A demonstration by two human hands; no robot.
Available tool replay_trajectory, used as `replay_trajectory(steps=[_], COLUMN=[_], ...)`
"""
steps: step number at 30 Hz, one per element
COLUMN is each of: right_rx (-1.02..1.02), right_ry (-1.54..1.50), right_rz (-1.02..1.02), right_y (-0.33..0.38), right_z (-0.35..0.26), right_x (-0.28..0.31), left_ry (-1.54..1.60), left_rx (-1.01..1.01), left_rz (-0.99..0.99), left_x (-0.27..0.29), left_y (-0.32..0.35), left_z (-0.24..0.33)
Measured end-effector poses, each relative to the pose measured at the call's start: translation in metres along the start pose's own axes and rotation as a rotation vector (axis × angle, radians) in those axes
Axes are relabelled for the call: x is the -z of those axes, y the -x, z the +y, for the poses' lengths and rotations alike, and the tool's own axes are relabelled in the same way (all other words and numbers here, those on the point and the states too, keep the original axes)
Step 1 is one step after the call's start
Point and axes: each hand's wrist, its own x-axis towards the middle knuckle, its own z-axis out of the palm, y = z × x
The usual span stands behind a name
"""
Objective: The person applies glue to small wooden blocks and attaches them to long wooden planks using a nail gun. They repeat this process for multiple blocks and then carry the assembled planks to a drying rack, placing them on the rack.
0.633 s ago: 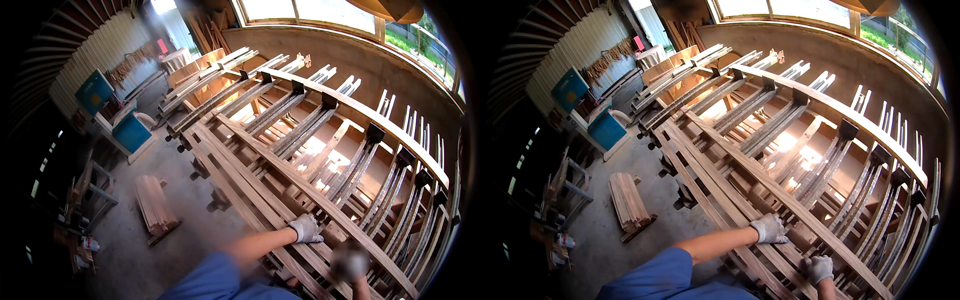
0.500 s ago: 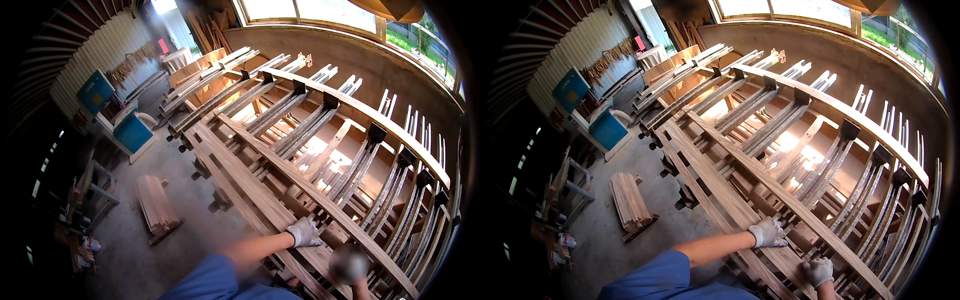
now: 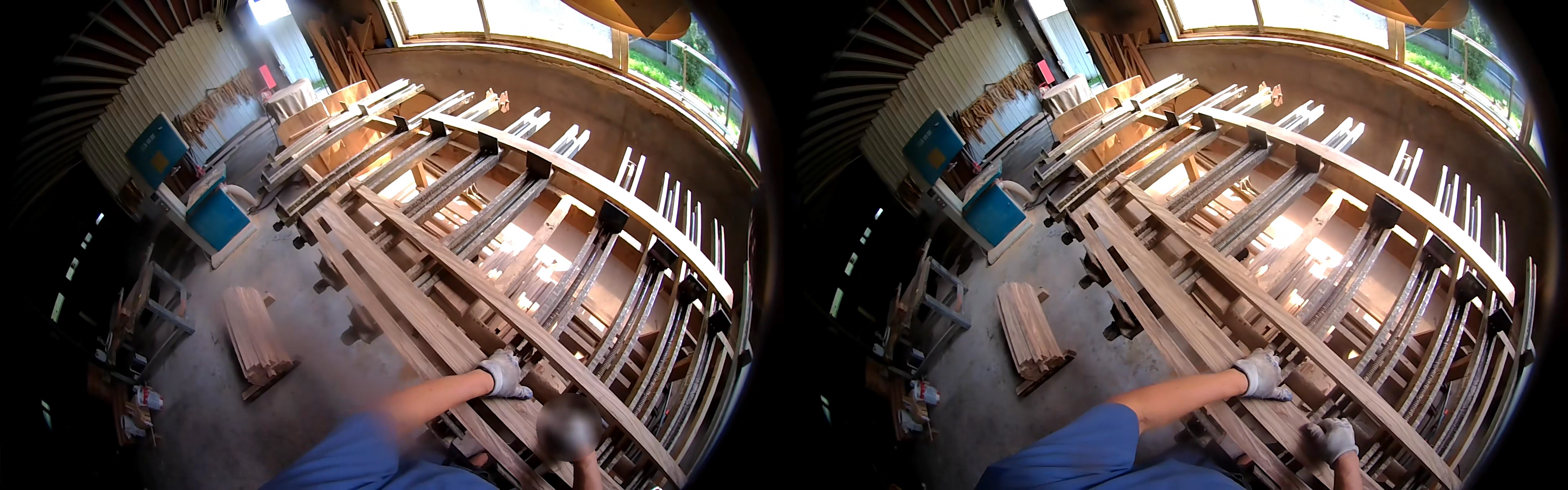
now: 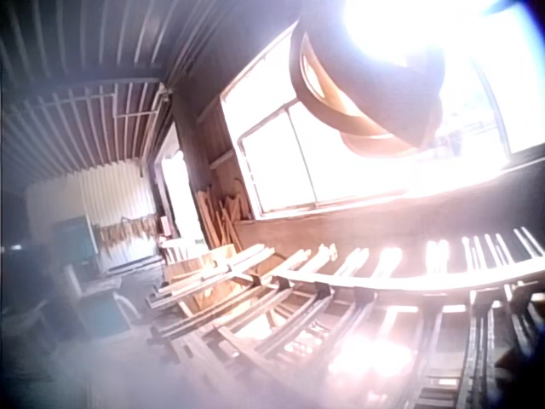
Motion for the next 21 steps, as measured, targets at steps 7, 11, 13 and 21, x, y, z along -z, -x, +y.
replay_trajectory(steps=[7,11,13,21], right_rx=[-0.072,-0.081,-0.017,0.005], right_ry=[0.194,0.126,0.019,0.523], right_rz=[-0.135,-0.147,-0.026,0.63], right_y=[-0.002,-0.006,-0.005,-0.047], right_z=[-0.04,-0.041,-0.032,-0.053], right_x=[0.025,0.028,0.029,0.087], left_ry=[-0.039,-0.033,-0.008,0.028], left_rx=[-0.015,-0.012,-0.017,-0.023], left_rz=[-0.032,0.075,0.095,0.303], left_x=[-0.005,-0.033,-0.029,0.008], left_y=[-0.004,-0.018,-0.018,-0.025], left_z=[0.004,0.0,0.002,0.011])
